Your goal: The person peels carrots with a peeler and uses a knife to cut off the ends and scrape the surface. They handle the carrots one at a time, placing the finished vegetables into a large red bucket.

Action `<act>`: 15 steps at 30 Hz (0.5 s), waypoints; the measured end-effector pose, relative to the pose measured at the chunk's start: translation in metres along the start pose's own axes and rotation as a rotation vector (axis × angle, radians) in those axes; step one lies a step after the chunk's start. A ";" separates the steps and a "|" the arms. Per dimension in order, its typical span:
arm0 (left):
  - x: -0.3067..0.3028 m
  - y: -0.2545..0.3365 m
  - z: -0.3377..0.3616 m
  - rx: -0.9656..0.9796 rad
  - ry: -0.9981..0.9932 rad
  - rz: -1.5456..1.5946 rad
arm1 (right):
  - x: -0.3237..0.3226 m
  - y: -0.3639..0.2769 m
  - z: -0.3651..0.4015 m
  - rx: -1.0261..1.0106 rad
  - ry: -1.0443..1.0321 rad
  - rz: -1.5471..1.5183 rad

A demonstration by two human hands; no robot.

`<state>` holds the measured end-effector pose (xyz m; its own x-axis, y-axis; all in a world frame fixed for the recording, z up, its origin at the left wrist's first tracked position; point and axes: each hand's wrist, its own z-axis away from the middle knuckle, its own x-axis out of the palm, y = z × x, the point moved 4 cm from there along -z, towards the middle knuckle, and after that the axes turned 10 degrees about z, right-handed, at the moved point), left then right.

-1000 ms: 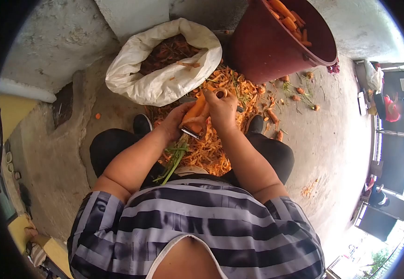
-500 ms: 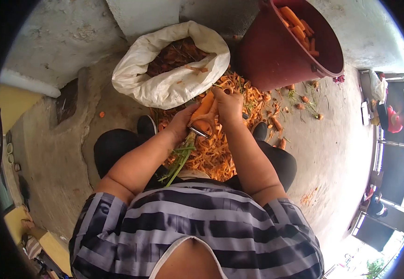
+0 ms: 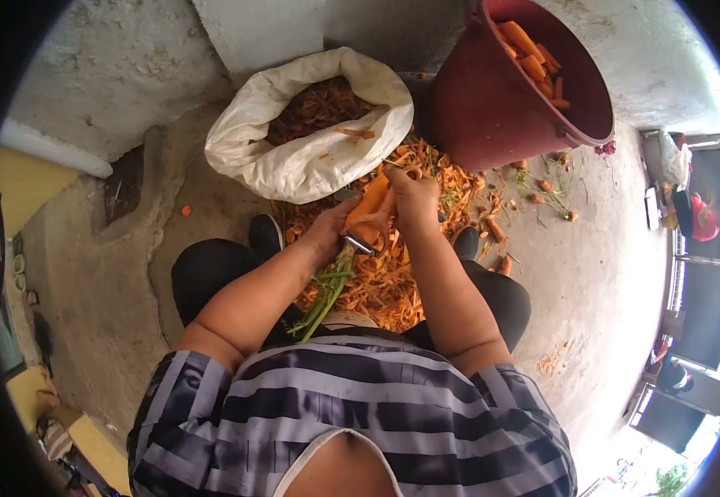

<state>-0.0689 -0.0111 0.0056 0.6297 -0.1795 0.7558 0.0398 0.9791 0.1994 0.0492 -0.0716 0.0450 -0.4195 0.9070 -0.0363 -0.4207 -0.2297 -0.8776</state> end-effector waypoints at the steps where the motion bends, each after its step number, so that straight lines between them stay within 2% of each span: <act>1: -0.003 0.002 -0.001 0.003 -0.057 -0.065 | 0.000 -0.006 0.003 -0.002 0.016 -0.004; 3: -0.009 0.005 -0.003 0.001 -0.175 -0.193 | -0.003 -0.023 0.011 -0.044 -0.022 -0.029; 6: -0.006 0.001 -0.007 0.026 -0.001 -0.057 | -0.002 -0.016 0.007 -0.133 -0.030 0.069; 7: -0.005 -0.001 -0.006 0.002 -0.012 -0.083 | -0.001 -0.012 0.005 -0.163 -0.025 0.126; 8: -0.006 0.000 -0.004 -0.019 -0.022 -0.108 | -0.008 -0.010 -0.001 -0.029 0.072 0.219; 12: -0.019 -0.020 -0.010 -0.102 -0.102 -0.128 | -0.070 -0.016 -0.083 -0.130 0.375 0.166; 14: -0.010 -0.013 0.000 -0.093 -0.110 -0.180 | -0.117 -0.015 -0.112 -0.213 0.589 0.346; 15: -0.008 -0.006 0.003 -0.079 -0.116 -0.202 | -0.123 -0.016 -0.110 -0.194 0.563 0.180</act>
<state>-0.0771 -0.0158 0.0002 0.5100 -0.3774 0.7730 0.2189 0.9260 0.3076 0.1960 -0.1404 0.0107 0.0407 0.9192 -0.3916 -0.2066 -0.3757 -0.9034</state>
